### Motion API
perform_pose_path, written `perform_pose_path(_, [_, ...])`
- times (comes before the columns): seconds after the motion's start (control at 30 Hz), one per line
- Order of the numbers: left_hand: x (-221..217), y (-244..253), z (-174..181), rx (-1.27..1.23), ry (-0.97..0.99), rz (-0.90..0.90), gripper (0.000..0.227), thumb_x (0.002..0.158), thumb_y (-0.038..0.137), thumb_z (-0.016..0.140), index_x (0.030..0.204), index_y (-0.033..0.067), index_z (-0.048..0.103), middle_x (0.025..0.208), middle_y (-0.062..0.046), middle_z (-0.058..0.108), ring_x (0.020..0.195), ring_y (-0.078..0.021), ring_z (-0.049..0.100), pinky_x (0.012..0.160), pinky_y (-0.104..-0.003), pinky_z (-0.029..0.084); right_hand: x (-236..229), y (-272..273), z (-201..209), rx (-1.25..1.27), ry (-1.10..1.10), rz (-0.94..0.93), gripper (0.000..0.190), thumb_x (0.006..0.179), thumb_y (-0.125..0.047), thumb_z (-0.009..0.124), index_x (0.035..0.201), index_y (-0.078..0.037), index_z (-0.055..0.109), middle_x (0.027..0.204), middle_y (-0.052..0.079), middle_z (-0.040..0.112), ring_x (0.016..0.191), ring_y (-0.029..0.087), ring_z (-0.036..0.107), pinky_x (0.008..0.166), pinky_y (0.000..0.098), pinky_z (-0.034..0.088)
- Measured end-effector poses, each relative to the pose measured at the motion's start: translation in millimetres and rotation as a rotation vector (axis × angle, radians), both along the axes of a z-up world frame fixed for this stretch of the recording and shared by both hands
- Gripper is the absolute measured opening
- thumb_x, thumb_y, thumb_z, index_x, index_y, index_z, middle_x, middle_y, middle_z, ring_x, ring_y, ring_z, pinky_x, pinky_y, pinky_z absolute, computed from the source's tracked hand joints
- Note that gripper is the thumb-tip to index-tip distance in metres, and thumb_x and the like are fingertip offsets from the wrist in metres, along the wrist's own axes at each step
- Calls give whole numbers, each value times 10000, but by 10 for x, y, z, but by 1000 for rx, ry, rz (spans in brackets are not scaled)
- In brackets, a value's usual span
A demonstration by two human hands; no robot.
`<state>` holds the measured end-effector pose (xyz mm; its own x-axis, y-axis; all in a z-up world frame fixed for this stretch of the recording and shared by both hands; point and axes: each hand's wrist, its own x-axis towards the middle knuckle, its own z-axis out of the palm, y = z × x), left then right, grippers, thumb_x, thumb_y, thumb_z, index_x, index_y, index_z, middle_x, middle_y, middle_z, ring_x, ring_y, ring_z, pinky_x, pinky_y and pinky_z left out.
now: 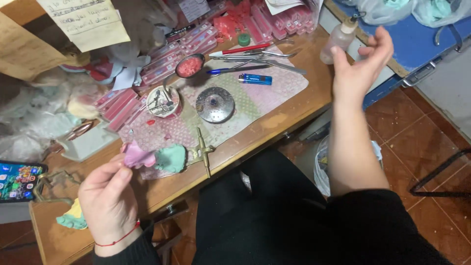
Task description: The person works on a yellow dental mold using a metal tool to scrape and shape the material. They then retrieve a pair of scissors from a drawer and use them to trim the mold. Later, they handle a pink dental component and apply liquid from a small bottle onto it.
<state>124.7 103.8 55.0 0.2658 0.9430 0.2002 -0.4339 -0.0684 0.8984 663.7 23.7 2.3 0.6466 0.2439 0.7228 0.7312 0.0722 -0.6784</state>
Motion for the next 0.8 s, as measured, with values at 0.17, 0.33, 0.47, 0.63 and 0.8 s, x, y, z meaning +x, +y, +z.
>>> perform_pose_path(0.17, [107, -9, 112, -16, -69, 27, 165, 976, -38, 712, 1138, -67, 714, 1186, -190, 727, 1115, -235, 689, 1124, -380, 497, 544, 88, -243, -399, -25, -16, 767, 841, -103, 927, 1502, -82, 541, 1344, 132, 505, 1150, 219, 588, 1004, 348, 547])
perform_pose_path(0.33, [99, -14, 131, -36, -69, 0, 162, 978, -13, 707, 1136, -51, 710, 1166, -160, 742, 1055, -217, 703, 1043, -361, 535, 152, 42, -88, -118, 210, 500, 593, 887, -40, 789, 1347, -23, 415, 1311, 103, 633, 1167, 161, 632, 1032, 314, 538])
perform_pose_path(0.47, [148, 16, 104, -55, -66, 31, 158, 967, -27, 709, 1124, -44, 708, 1133, -137, 744, 1031, -198, 704, 1010, -341, 544, -840, -69, 313, -226, 229, 580, 535, 941, -85, 832, 1323, -18, 463, 1261, 75, 670, 1136, 139, 676, 1007, 298, 556])
perform_pose_path(0.63, [280, 95, 97, -81, -87, 17, 171, 932, -61, 727, 1102, -39, 725, 1087, -106, 750, 955, -149, 694, 901, -276, 554, -1582, -8, 275, -376, 517, 950, 507, 885, -149, 807, 1317, -2, 585, 1175, 52, 686, 1041, 111, 651, 937, 264, 527])
perform_pose_path(0.8, [342, 97, 100, -79, -102, 12, 151, 926, -52, 758, 1074, -37, 739, 1059, -90, 749, 905, -125, 686, 841, -249, 547, -1746, 66, 282, -508, 469, 907, 404, 914, -177, 767, 1253, 11, 650, 1093, 35, 704, 968, 88, 634, 881, 240, 517])
